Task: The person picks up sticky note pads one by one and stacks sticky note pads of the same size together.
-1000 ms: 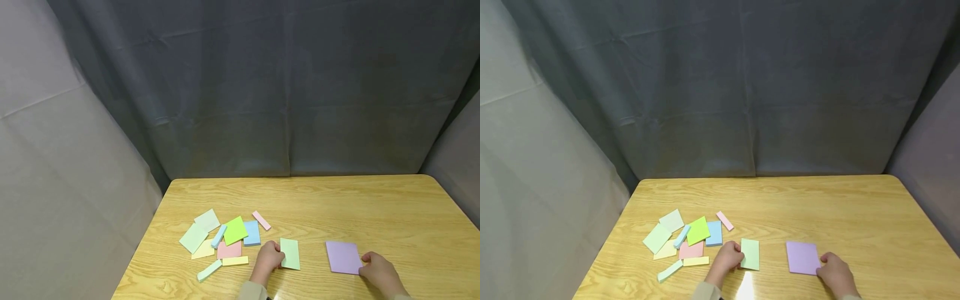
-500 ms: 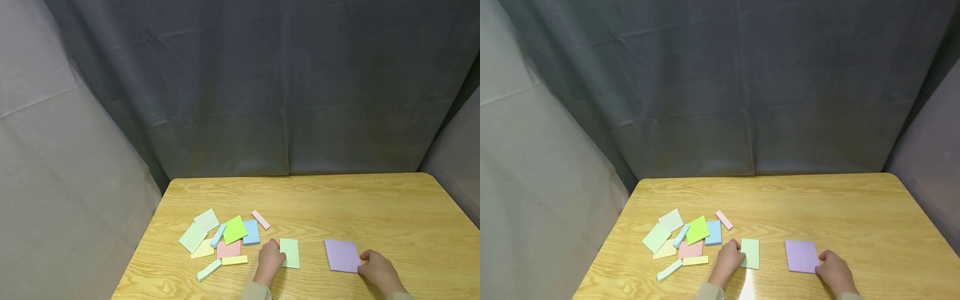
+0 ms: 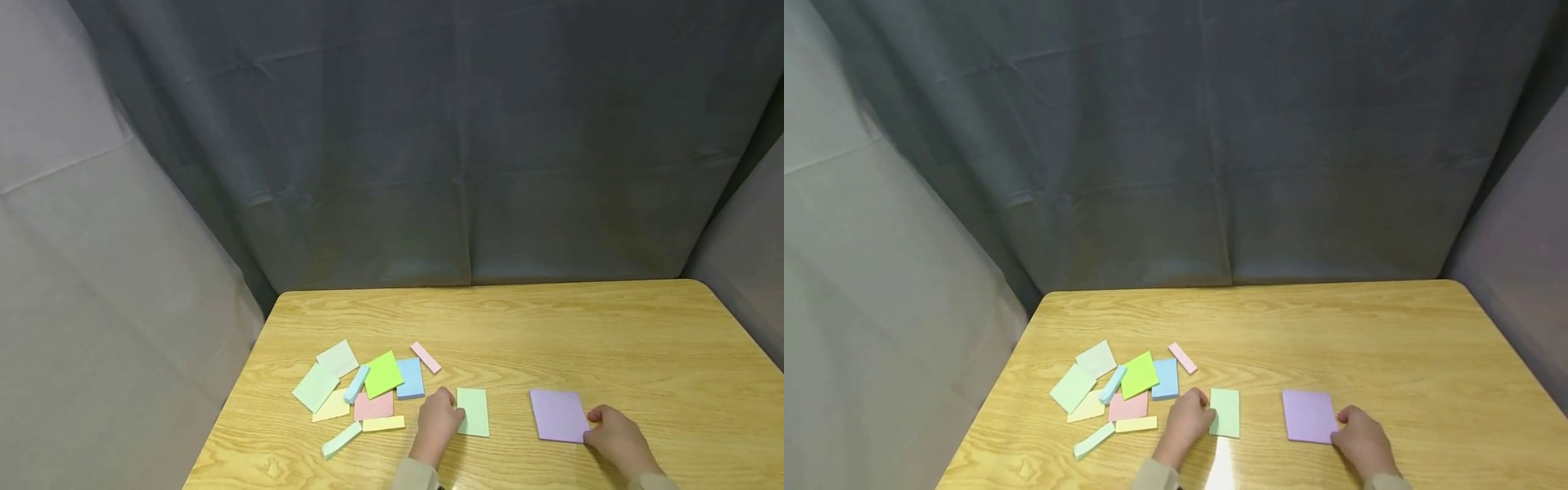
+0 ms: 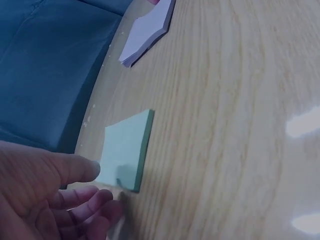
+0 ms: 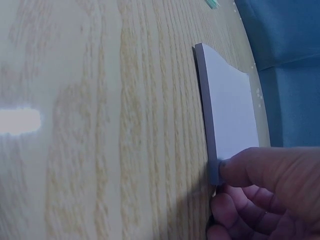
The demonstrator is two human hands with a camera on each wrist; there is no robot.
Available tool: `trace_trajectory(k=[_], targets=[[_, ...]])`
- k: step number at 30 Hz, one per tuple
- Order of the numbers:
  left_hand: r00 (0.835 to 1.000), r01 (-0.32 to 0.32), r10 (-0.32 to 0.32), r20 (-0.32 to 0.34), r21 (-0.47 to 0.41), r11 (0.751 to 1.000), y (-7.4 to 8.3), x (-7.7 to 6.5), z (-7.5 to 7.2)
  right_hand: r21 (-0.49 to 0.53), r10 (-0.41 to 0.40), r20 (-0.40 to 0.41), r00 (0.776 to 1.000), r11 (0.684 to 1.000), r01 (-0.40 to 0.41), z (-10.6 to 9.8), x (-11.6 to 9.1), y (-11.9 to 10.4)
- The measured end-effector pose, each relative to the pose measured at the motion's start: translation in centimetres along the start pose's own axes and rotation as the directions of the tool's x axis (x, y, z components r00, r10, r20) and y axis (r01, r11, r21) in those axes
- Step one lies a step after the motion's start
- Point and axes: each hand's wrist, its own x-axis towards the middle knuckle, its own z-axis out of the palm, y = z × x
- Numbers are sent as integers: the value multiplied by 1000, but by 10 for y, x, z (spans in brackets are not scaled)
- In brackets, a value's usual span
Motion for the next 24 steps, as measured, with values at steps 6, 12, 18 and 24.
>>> trace_trajectory(k=[6,12,18,24], targets=[[999,-21,20,-37,-23,1000,-6,0,-6,2,-4,-10,1000,1000,4,0,0,1],[998,-6,1,-62,-81,997,-12,1,-13,9,0,-13,1000,1000,0,1,1,1],[996,21,-28,-88,-71,997,-18,5,-18,13,-3,-15,1000,1000,3,1,1,2],[974,88,-73,-212,62,994,-24,11,-20,22,6,-4,1000,1000,-6,0,0,1]])
